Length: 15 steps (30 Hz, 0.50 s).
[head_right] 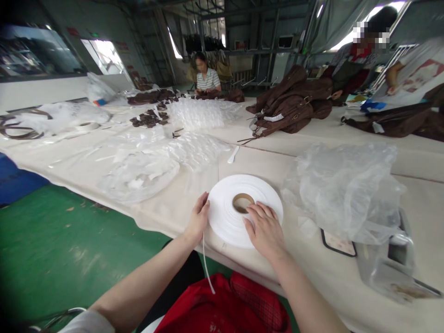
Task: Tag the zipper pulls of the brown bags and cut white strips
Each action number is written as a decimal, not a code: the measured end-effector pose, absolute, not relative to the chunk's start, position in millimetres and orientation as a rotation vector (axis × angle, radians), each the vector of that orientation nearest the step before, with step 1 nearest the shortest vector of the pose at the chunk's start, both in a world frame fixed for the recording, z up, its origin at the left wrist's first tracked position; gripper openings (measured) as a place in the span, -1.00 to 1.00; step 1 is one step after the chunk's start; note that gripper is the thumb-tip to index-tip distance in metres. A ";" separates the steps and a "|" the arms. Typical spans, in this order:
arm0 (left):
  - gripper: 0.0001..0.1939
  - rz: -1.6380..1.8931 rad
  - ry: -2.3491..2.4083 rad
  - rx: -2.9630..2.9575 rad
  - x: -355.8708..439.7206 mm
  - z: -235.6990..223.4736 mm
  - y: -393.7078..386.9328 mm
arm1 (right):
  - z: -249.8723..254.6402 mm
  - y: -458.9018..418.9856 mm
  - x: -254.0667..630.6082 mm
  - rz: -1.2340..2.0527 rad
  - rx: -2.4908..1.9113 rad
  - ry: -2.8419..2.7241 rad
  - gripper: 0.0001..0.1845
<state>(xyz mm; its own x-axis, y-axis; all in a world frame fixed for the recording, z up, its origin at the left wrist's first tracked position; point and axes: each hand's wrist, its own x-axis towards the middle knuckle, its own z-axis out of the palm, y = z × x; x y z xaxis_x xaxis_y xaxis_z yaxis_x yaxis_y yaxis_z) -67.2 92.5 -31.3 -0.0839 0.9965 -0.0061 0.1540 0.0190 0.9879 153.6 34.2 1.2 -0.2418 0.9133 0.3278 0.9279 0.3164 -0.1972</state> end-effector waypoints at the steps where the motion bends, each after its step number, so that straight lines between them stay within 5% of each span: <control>1: -0.47 1.213 1.416 1.253 -63.1 -33.8 77.9 | 1.2 32.3 150.6 -0.062 -1.649 -2.194 -0.59; 9: -0.43 1.295 1.309 1.777 -44.8 -33.0 0.9 | 0.2 18.0 132.4 0.036 -1.654 -2.060 -0.62; 15: -0.36 0.997 1.053 2.465 -56.1 -21.1 2.0 | 26.8 -5.8 136.2 0.104 -1.590 -1.889 -0.62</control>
